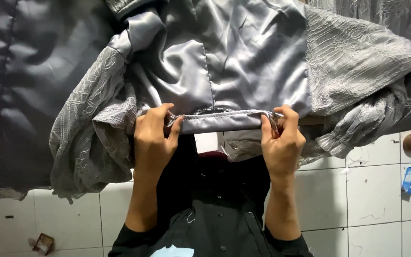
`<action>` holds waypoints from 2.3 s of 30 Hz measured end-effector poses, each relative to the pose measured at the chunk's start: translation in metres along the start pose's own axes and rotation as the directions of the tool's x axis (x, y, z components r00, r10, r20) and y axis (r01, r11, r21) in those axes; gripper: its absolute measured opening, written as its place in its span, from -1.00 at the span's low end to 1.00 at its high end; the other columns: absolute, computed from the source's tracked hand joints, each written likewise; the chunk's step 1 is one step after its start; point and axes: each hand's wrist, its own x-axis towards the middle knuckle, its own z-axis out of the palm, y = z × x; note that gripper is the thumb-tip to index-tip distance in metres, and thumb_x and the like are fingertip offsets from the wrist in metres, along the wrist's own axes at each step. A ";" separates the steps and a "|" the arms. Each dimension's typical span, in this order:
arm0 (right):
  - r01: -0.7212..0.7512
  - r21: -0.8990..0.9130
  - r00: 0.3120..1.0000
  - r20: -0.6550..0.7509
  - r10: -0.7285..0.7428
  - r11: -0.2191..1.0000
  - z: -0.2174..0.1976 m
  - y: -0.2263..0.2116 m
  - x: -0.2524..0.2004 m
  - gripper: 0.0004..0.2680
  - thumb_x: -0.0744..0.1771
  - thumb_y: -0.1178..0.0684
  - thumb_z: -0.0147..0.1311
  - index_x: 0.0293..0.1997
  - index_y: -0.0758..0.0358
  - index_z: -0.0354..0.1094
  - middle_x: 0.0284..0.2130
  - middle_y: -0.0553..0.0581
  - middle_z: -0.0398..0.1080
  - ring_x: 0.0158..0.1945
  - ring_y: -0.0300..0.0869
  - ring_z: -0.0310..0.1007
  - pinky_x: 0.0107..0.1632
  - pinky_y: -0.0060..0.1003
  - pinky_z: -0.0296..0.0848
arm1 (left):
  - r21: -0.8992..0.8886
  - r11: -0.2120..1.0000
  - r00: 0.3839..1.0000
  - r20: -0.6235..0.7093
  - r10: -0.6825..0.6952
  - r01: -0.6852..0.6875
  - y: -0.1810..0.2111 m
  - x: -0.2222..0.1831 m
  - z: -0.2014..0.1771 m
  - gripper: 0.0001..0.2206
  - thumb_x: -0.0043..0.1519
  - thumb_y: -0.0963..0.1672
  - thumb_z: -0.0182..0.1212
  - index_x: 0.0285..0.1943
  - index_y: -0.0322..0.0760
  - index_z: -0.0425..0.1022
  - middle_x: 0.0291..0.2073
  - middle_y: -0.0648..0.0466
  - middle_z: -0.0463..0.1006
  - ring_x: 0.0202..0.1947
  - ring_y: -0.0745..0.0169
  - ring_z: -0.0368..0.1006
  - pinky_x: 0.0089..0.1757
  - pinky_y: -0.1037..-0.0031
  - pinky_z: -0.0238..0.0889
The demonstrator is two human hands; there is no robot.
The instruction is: Inspecting and sorting dresses while trimming loose threads with a small tool in a factory setting.
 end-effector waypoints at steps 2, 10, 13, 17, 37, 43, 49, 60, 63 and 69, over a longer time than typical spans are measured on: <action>0.027 -0.025 0.999 -0.017 -0.028 0.999 0.000 0.002 0.000 -0.86 0.35 0.24 0.33 -0.08 0.28 0.43 -0.75 0.02 0.21 -0.66 -0.19 0.26 -0.47 -0.39 0.35 | 0.001 1.000 1.000 0.011 -0.007 0.007 -0.001 0.000 0.000 -0.75 0.33 -0.11 0.34 0.09 -0.37 0.55 -0.33 0.04 0.57 -0.35 0.12 0.52 -0.13 0.38 0.31; 0.018 0.092 1.000 0.006 -0.018 0.996 -0.009 -0.012 0.001 -0.87 0.34 0.29 0.29 -0.06 0.31 0.53 -0.73 0.08 0.28 -0.68 -0.18 0.22 -0.52 -0.38 0.27 | -0.124 0.992 0.999 0.036 -0.003 0.007 -0.003 -0.003 -0.006 -0.81 0.30 -0.09 0.36 -0.03 -0.29 0.59 -0.32 0.10 0.61 -0.35 0.11 0.52 -0.10 0.33 0.29; -0.018 0.180 0.998 0.055 0.008 0.984 -0.015 0.000 -0.006 -0.91 0.33 0.25 0.30 -0.13 0.20 0.59 -0.75 0.01 0.25 -0.68 -0.26 0.16 -0.54 -0.44 0.21 | -0.201 0.978 0.996 0.062 0.060 -0.047 -0.002 -0.005 -0.016 -0.77 0.23 -0.03 0.39 -0.06 -0.19 0.61 -0.23 0.16 0.65 -0.26 0.12 0.53 -0.03 0.28 0.24; -0.123 0.257 0.939 0.342 0.029 0.959 -0.045 0.005 -0.006 -0.86 0.22 0.23 0.35 -0.26 0.03 0.62 -0.86 -0.05 0.19 -0.76 -0.30 0.07 -0.57 -0.49 0.22 | -0.285 0.955 0.989 0.101 0.110 -0.077 0.007 -0.013 -0.035 -0.62 0.11 0.15 0.34 -0.14 -0.10 0.62 -0.08 0.20 0.70 -0.13 0.11 0.54 0.07 0.24 0.20; 0.406 -0.240 0.909 0.202 -0.364 0.882 0.016 -0.054 0.028 -0.93 0.32 0.05 0.25 -0.16 -0.02 0.48 -0.17 -0.16 0.38 -0.50 -0.20 0.55 -0.33 -0.30 0.55 | 0.117 0.975 0.956 0.249 0.154 -0.187 0.025 0.042 0.016 -0.89 0.35 -0.10 0.16 -0.18 -0.20 0.48 -0.19 0.11 0.36 -0.16 0.07 0.36 -0.23 0.38 0.22; 0.413 -0.182 0.890 0.286 -0.354 0.892 0.018 -0.062 0.045 -0.89 0.33 -0.01 0.23 -0.11 -0.15 0.40 -0.18 -0.26 0.36 -0.34 -0.14 0.59 -0.24 -0.25 0.55 | -0.310 0.946 0.920 0.391 0.036 0.095 0.013 0.057 0.014 -0.88 0.40 -0.11 0.13 -0.15 -0.24 0.43 -0.31 0.03 0.47 -0.21 -0.07 0.49 -0.18 0.27 0.36; 0.394 0.032 0.872 0.305 -0.384 0.919 0.035 -0.044 0.062 -0.91 0.36 0.09 0.17 -0.11 -0.09 0.47 -0.37 -0.16 0.38 -0.36 -0.11 0.55 -0.30 -0.28 0.50 | -0.424 0.846 0.875 0.474 -0.096 0.322 0.006 0.066 0.025 -0.85 0.44 -0.08 0.05 -0.12 -0.19 0.43 -0.49 -0.06 0.51 -0.40 -0.14 0.51 -0.29 0.21 0.35; -0.034 0.388 0.898 0.416 -0.142 0.921 0.045 -0.043 0.074 -0.94 0.44 0.12 0.03 -0.08 0.12 0.45 -0.57 0.11 0.38 -0.50 -0.20 0.27 -0.34 -0.29 0.38 | -0.385 0.842 0.887 0.410 -0.211 0.378 0.015 0.078 0.030 -0.84 0.45 -0.10 0.00 -0.14 -0.14 0.48 -0.64 -0.01 0.50 -0.58 -0.01 0.49 -0.40 0.31 0.35; -0.124 0.414 0.906 0.418 -0.068 0.902 0.044 -0.043 0.075 -0.96 0.43 0.12 0.06 -0.09 0.11 0.44 -0.58 0.03 0.37 -0.47 -0.28 0.23 -0.30 -0.36 0.38 | -0.367 0.871 0.910 0.369 -0.187 0.327 0.014 0.077 0.035 -0.89 0.45 -0.10 0.03 -0.09 -0.14 0.44 -0.56 -0.05 0.55 -0.50 -0.08 0.54 -0.37 0.28 0.38; -0.184 0.421 0.894 0.448 -0.027 0.888 0.043 -0.036 0.078 -0.97 0.44 0.11 0.04 -0.09 0.12 0.39 -0.58 0.04 0.33 -0.47 -0.28 0.20 -0.33 -0.36 0.30 | -0.445 0.887 0.929 0.366 0.054 0.124 0.014 0.081 0.032 -0.92 0.39 -0.12 0.16 -0.01 -0.08 0.52 -0.36 0.05 0.55 -0.26 -0.05 0.56 -0.19 0.28 0.43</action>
